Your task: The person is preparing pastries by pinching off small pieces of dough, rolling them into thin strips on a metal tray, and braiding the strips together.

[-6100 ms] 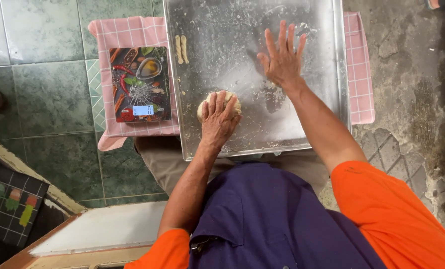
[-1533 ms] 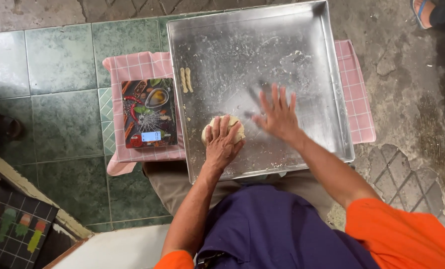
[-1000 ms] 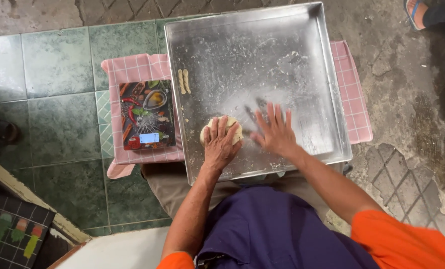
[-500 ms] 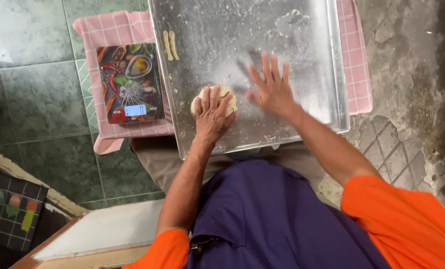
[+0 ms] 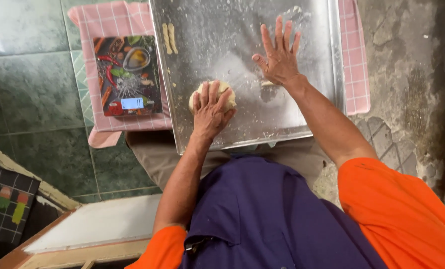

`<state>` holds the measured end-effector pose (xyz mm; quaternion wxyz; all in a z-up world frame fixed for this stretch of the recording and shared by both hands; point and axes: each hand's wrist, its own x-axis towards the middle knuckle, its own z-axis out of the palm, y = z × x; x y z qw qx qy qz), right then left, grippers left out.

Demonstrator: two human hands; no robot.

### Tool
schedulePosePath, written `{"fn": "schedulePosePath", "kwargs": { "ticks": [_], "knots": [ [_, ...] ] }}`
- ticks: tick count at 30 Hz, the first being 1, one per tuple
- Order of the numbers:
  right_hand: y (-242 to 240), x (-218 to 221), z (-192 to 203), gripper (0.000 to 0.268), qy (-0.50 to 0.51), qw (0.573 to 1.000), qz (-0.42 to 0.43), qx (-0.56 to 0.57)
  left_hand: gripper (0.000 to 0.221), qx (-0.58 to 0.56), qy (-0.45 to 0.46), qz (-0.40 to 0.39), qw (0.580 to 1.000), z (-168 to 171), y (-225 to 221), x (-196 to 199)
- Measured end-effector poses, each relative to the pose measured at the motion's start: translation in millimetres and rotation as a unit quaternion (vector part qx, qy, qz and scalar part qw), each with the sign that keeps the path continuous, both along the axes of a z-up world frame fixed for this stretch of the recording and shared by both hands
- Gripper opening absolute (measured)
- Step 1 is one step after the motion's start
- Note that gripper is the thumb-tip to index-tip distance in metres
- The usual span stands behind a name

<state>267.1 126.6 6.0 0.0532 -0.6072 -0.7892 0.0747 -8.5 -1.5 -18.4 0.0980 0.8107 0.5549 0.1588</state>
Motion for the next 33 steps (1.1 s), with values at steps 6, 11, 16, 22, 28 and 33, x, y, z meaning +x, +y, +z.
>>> {"fn": "schedulePosePath", "kwargs": {
  "ticks": [6,11,16,22,28,33],
  "knots": [
    [-84.7,-7.4,-28.5,0.092,-0.002,0.993,0.089,0.077,0.067,-0.078,-0.01,0.016,0.997,15.7,1.2,3.0],
    [-19.8,-2.2,-13.6,0.072,-0.063,0.99,0.077,0.095,0.069,-0.032,-0.004,0.006,0.999,1.5,0.8,0.6],
    [40.4,3.1,5.5,0.075,-0.087,0.995,0.03,0.041,0.065,-0.021,0.017,-0.007,1.0,2.8,3.6,-0.4],
    [-10.5,-11.7,0.3,0.085,-0.036,0.999,-0.019,-0.007,0.067,-0.013,0.02,-0.003,1.0,0.6,1.0,-1.6],
    [-80.0,-28.4,9.0,0.086,-0.067,0.988,0.089,-0.104,0.063,0.003,0.021,0.0,1.0,8.4,3.0,-0.9],
    [-1.6,11.0,-19.7,0.08,-0.082,0.988,0.084,0.096,0.064,-0.032,0.017,-0.005,0.999,9.8,2.6,0.7]
  ]
}}
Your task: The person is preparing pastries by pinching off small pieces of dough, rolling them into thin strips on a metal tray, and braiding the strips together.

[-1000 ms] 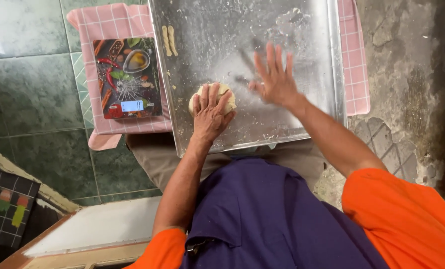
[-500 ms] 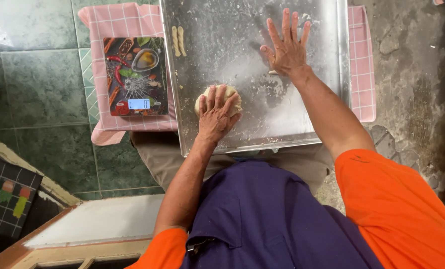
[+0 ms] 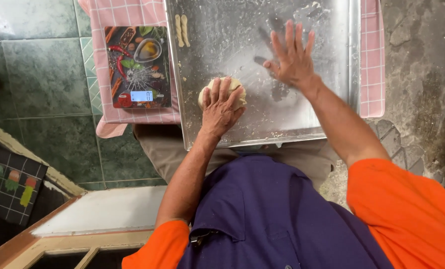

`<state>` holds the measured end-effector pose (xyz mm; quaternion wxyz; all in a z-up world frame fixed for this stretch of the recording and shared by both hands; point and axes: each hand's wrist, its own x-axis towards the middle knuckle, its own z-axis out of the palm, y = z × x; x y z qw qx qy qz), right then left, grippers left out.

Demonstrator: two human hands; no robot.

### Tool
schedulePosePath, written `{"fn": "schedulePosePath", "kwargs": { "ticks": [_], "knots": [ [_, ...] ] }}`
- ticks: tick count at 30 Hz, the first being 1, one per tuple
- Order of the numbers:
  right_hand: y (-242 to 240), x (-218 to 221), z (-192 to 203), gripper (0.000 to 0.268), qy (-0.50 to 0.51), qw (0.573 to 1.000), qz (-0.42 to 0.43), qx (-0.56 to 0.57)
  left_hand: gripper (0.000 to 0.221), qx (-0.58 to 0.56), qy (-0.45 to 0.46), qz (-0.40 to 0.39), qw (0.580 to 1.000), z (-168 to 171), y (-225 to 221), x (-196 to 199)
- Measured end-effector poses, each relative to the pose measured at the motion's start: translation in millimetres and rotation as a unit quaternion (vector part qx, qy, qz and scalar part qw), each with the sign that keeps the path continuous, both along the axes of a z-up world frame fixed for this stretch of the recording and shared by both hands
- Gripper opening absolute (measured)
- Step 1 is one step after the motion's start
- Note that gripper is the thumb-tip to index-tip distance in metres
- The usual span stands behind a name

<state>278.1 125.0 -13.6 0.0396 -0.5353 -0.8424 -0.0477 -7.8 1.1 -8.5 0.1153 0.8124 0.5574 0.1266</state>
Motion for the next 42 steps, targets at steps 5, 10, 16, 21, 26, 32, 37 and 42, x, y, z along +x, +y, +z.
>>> {"fn": "schedulePosePath", "kwargs": {
  "ticks": [5,10,16,21,26,32,37,42],
  "knots": [
    [43.8,8.2,13.4,0.081,0.037,0.993,-0.027,-0.112,0.065,0.021,0.0,-0.003,1.0,-0.8,2.6,-0.3],
    [29.6,-9.5,17.3,0.084,0.057,0.989,-0.079,-0.109,0.063,-0.026,-0.003,-0.009,1.0,-1.9,1.5,-1.7],
    [-62.8,-41.9,16.3,0.091,0.042,0.996,0.074,-0.022,0.066,-0.077,-0.011,0.026,0.997,7.0,0.9,3.0],
    [-39.1,-36.1,33.8,0.075,0.041,0.998,0.055,-0.002,0.068,0.017,0.002,-0.001,1.0,-3.2,-0.3,-1.8],
    [36.0,-14.9,22.8,0.084,0.007,0.99,-0.007,-0.139,0.064,0.012,-0.002,-0.004,1.0,-3.7,-0.5,-2.7],
    [4.6,-18.2,12.6,0.084,0.055,0.997,0.02,-0.047,0.066,0.011,-0.001,0.0,1.0,-2.5,-0.7,-1.3],
    [-88.4,-43.2,47.4,0.091,0.018,0.993,0.095,-0.067,0.068,0.008,-0.011,0.001,1.0,-5.3,-2.2,0.2],
    [-57.8,-35.9,15.3,0.084,0.062,0.996,0.06,0.027,0.066,0.039,0.008,-0.007,0.999,-2.4,-1.8,-2.3]
  ]
}}
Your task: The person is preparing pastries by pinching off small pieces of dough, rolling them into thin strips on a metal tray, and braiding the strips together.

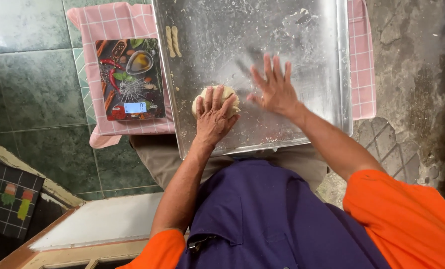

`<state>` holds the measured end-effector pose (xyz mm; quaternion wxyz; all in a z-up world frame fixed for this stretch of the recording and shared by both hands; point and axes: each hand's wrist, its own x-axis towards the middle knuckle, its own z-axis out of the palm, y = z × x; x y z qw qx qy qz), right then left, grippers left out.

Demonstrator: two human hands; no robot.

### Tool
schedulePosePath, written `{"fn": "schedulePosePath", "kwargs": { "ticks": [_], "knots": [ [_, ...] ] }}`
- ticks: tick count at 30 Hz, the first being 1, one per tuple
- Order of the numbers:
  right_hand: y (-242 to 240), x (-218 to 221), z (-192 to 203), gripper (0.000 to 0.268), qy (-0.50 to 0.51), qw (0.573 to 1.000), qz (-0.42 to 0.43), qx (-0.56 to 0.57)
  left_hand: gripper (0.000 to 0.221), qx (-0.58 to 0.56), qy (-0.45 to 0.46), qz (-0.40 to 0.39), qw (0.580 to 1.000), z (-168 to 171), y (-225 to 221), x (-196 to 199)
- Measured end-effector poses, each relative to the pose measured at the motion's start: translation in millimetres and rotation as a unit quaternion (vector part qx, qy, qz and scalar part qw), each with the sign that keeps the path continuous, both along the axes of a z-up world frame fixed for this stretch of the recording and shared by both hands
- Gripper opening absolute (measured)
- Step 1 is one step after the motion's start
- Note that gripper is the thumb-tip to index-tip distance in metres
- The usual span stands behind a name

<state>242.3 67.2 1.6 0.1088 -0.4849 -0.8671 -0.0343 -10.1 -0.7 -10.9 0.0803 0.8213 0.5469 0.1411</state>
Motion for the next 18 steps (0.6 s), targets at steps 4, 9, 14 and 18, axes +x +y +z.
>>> {"fn": "schedulePosePath", "kwargs": {
  "ticks": [4,9,14,18],
  "knots": [
    [46.7,13.2,-2.8,0.088,-0.079,0.99,-0.04,-0.112,0.069,-0.017,-0.003,0.001,1.0,-0.9,1.5,0.9],
    [76.1,28.7,-0.7,0.088,-0.006,0.987,-0.075,-0.141,0.066,-0.037,-0.028,0.001,0.999,0.5,2.1,0.5],
    [-2.9,4.6,27.2,0.085,-0.033,0.996,0.009,-0.085,0.067,-0.075,-0.029,0.019,0.997,4.2,1.9,3.9],
    [-53.8,2.4,6.7,0.089,-0.016,0.984,0.03,-0.173,0.065,-0.105,-0.024,0.034,0.994,10.4,0.5,4.9]
  ]
}}
